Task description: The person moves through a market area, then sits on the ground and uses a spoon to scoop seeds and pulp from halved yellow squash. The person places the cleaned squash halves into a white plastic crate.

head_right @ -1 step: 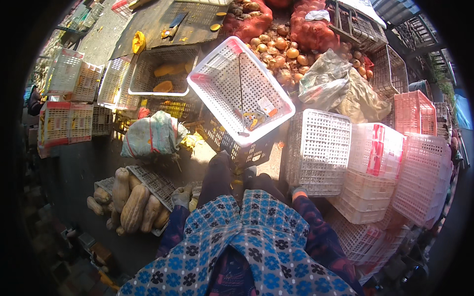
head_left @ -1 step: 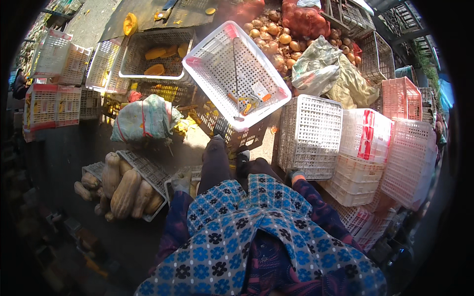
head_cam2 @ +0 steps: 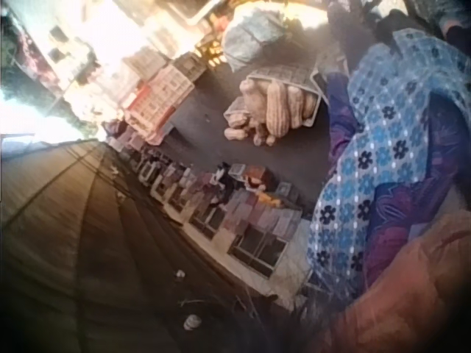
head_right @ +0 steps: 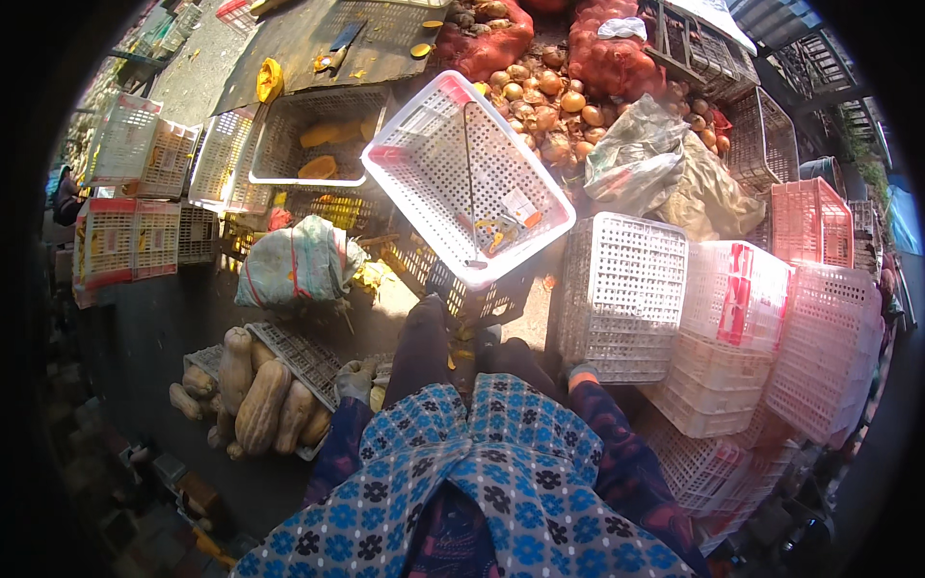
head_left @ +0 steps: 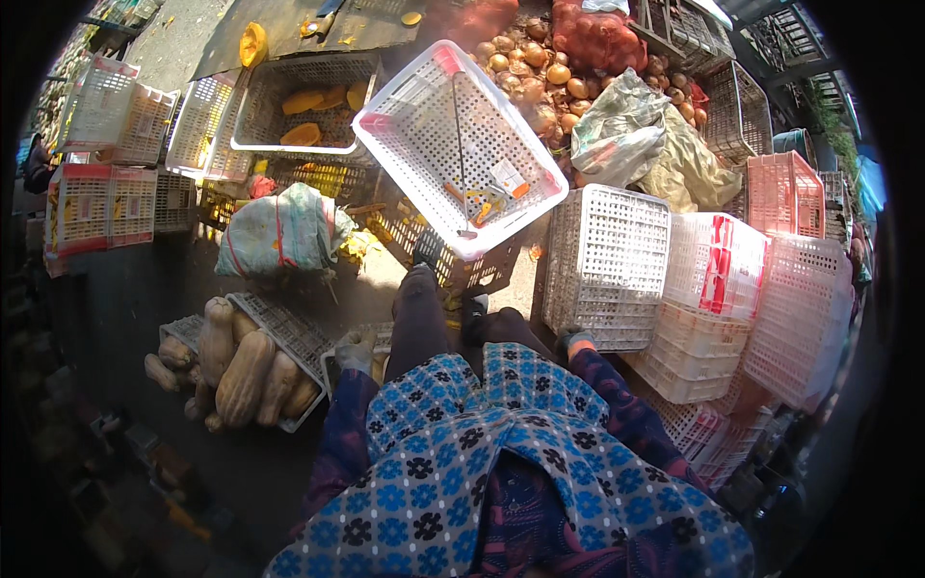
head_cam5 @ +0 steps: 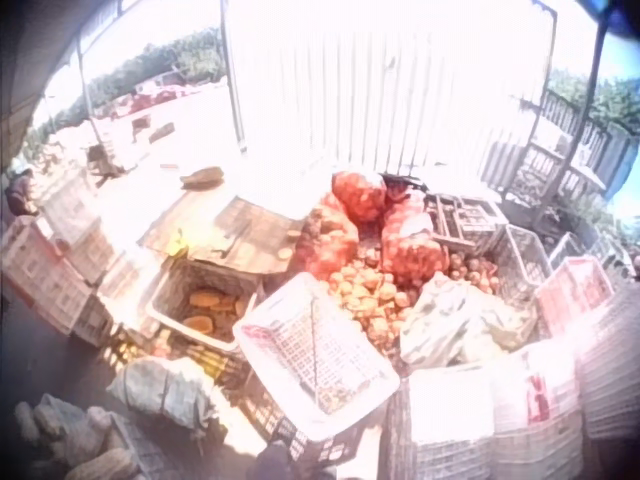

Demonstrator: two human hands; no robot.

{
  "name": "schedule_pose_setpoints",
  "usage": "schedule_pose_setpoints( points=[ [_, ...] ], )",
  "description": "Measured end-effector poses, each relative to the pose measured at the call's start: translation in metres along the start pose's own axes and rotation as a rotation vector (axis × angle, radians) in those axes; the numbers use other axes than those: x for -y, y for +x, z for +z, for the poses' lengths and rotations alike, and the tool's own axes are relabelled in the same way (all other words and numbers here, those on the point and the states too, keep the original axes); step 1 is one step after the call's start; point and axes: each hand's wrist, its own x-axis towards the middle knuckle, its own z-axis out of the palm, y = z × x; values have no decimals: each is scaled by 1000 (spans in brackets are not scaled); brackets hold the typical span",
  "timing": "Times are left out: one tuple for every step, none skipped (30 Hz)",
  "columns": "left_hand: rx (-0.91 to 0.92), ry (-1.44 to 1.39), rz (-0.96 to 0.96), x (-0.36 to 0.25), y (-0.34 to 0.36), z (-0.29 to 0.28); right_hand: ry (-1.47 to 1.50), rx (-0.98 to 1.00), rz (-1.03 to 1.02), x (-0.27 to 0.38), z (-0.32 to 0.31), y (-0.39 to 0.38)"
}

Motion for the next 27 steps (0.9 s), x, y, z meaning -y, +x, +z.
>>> schedule_pose_setpoints(
  points=[
    [-10,38,62,-10,7,7,127,-48,56,9,-4,8],
    [74,71,72,-17,12,14,599,-206,364,20,-7,13],
    [159,89,87,-23,16,22,650,-248,292,35,-17,24],
    [239,112,71,-30,21,31,600,-323,121,51,-30,33],
    [266,310,203,-37,25,40,363,-371,-117,74,-49,48],
    [293,515,302,-43,29,49,775,-388,-30,93,-61,50],
    [324,721,399,-49,31,56,1330,-370,-18,114,-76,55],
    [365,730,352,-55,36,60,1238,-418,-21,139,-94,66],
    [400,736,308,-62,41,65,1228,-416,-104,159,-110,74],
    [409,773,262,-69,46,70,1036,-511,-157,180,-126,86],
    [443,856,284,-74,49,74,880,-595,-193,198,-140,98],
    [449,968,303,-78,49,80,818,-593,-183,215,-153,113],
    [448,1078,329,-82,51,84,952,-518,-89,230,-164,129],
    [481,1128,298,-83,55,87,920,-438,-23,241,-177,148],
    [517,1177,259,-82,57,89,901,-430,19,251,-187,165],
    [523,1155,254,-79,60,89,836,-459,37,254,-195,177],
    [532,1103,270,-75,64,88,786,-431,149,260,-203,190],
    [537,1067,265,-70,68,84,813,-481,67,264,-210,200],
    [530,1050,257,-65,72,79,863,-376,129,266,-216,208],
    [509,1028,281,-59,74,76,1049,-310,89,267,-220,214],
    [492,1042,315,-55,77,74,1294,-231,19,267,-223,221],
    [472,1031,335,-52,78,71,1401,-216,-37,265,-221,226],
    [462,1005,325,-50,81,70,1479,-193,1,264,-221,230],
    [466,993,320,-49,81,69,1394,-255,47,263,-217,236],
    [467,992,325,-49,81,69,1376,-287,80,259,-210,245],
    [462,1004,314,-51,81,69,1220,-363,-26,258,-205,251],
    [478,992,293,-53,80,70,1068,-436,-75,256,-200,256]
  ],
)
